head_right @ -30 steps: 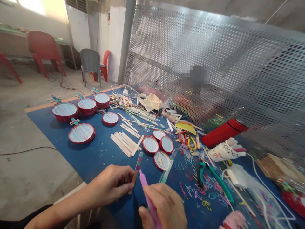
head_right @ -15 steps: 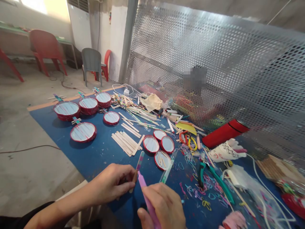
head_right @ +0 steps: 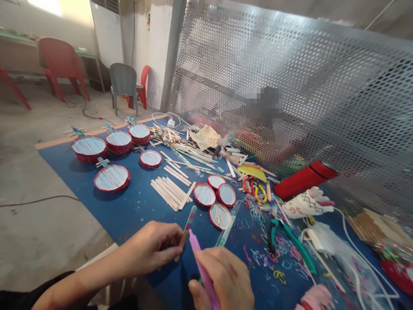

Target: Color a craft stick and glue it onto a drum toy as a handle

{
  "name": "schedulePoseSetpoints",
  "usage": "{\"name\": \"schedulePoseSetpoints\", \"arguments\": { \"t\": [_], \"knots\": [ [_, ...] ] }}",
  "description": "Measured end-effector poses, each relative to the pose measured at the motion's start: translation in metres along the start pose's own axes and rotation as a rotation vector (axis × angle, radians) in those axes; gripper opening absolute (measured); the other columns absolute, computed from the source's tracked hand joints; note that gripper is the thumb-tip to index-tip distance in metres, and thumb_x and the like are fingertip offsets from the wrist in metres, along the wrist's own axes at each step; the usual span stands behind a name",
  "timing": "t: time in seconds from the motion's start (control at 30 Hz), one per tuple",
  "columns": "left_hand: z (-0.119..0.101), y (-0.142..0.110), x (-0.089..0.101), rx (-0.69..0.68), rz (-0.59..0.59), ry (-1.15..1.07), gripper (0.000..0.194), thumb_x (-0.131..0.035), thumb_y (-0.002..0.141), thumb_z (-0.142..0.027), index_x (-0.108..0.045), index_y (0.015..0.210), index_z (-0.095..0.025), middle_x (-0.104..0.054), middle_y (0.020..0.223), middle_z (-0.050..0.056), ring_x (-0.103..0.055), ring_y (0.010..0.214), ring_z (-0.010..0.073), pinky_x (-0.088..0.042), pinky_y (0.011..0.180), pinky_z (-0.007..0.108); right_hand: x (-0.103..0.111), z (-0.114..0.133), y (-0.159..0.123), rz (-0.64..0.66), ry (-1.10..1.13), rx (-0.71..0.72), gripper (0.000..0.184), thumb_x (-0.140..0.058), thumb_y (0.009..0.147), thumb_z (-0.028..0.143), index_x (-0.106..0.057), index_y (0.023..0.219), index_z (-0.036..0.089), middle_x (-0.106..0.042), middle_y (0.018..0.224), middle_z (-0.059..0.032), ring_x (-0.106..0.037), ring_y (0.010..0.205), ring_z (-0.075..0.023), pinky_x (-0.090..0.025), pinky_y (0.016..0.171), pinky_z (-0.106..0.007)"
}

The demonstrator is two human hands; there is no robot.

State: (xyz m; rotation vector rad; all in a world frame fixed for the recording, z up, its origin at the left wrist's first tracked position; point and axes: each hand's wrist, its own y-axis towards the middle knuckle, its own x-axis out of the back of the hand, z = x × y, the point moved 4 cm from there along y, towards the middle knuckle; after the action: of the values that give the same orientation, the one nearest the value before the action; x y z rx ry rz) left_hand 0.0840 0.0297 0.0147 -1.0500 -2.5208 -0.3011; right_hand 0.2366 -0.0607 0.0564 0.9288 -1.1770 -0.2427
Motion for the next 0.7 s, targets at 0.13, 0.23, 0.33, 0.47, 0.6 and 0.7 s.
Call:
{"name": "schedulePoseSetpoints", "arguments": {
  "t": [0.13, 0.23, 0.33, 0.47, 0.6, 0.7],
  "knots": [
    [-0.0013, 0.0004, 0.0005, -0.003, 0.008, 0.0, 0.004, -0.06, 0.083, -0.017, -0.064, 0.083, -0.017, -0.063, 0.065, -0.004, -0.056, 0.058, 0.0105, -0.039, 0.055, 0.016, -0.0011, 0.0007, 0.0008, -0.007, 0.058, -0.016, 0.025, -0.046, 0.093, 0.035, -0.062, 0.103, 0.019, -0.069, 0.078, -0.0022, -0.069, 0.071, -0.0147, -0.057, 0.072, -0.024],
    [-0.0021, 0.0003, 0.0004, -0.007, 0.008, 0.006, 0.004, -0.06, 0.082, -0.015, -0.064, 0.083, -0.016, -0.063, 0.066, -0.003, -0.055, 0.059, 0.0104, -0.039, 0.055, 0.017, -0.0002, 0.0013, 0.0014, -0.023, 0.067, -0.022, 0.025, -0.046, 0.093, 0.034, -0.062, 0.104, 0.018, -0.07, 0.078, -0.0029, -0.069, 0.072, -0.0152, -0.057, 0.073, -0.024],
    [-0.0031, 0.0001, 0.0006, -0.019, 0.004, 0.02, 0.005, -0.06, 0.082, -0.016, -0.064, 0.084, -0.017, -0.062, 0.066, -0.004, -0.055, 0.058, 0.0101, -0.038, 0.055, 0.016, 0.0007, 0.0012, 0.0015, -0.02, 0.054, -0.021, 0.025, -0.046, 0.092, 0.033, -0.062, 0.104, 0.019, -0.07, 0.079, -0.0028, -0.07, 0.073, -0.0155, -0.057, 0.072, -0.024],
    [-0.0035, 0.0008, 0.0019, 0.002, 0.006, 0.028, 0.004, -0.06, 0.082, -0.017, -0.064, 0.082, -0.018, -0.062, 0.064, -0.004, -0.054, 0.057, 0.01, -0.038, 0.054, 0.016, 0.0009, 0.0004, 0.0009, -0.006, 0.039, -0.005, 0.025, -0.047, 0.09, 0.032, -0.062, 0.106, 0.019, -0.07, 0.079, -0.0021, -0.07, 0.073, -0.0153, -0.057, 0.071, -0.023],
    [-0.004, 0.0017, 0.0022, 0.009, 0.015, 0.012, 0.003, -0.06, 0.082, -0.016, -0.064, 0.082, -0.017, -0.062, 0.065, -0.004, -0.055, 0.057, 0.0102, -0.038, 0.054, 0.016, 0.0006, -0.0014, -0.0008, -0.002, 0.037, -0.009, 0.026, -0.046, 0.091, 0.033, -0.062, 0.106, 0.019, -0.07, 0.08, -0.0024, -0.07, 0.073, -0.0155, -0.057, 0.071, -0.024],
    [-0.0041, 0.0015, 0.0019, 0.003, 0.015, 0.005, 0.004, -0.06, 0.082, -0.016, -0.064, 0.082, -0.016, -0.062, 0.064, -0.004, -0.054, 0.056, 0.0097, -0.038, 0.053, 0.016, 0.0003, -0.0014, -0.0011, 0.001, 0.037, -0.005, 0.026, -0.046, 0.092, 0.033, -0.062, 0.106, 0.019, -0.07, 0.08, -0.0025, -0.07, 0.073, -0.0156, -0.057, 0.071, -0.024]
  ]
}}
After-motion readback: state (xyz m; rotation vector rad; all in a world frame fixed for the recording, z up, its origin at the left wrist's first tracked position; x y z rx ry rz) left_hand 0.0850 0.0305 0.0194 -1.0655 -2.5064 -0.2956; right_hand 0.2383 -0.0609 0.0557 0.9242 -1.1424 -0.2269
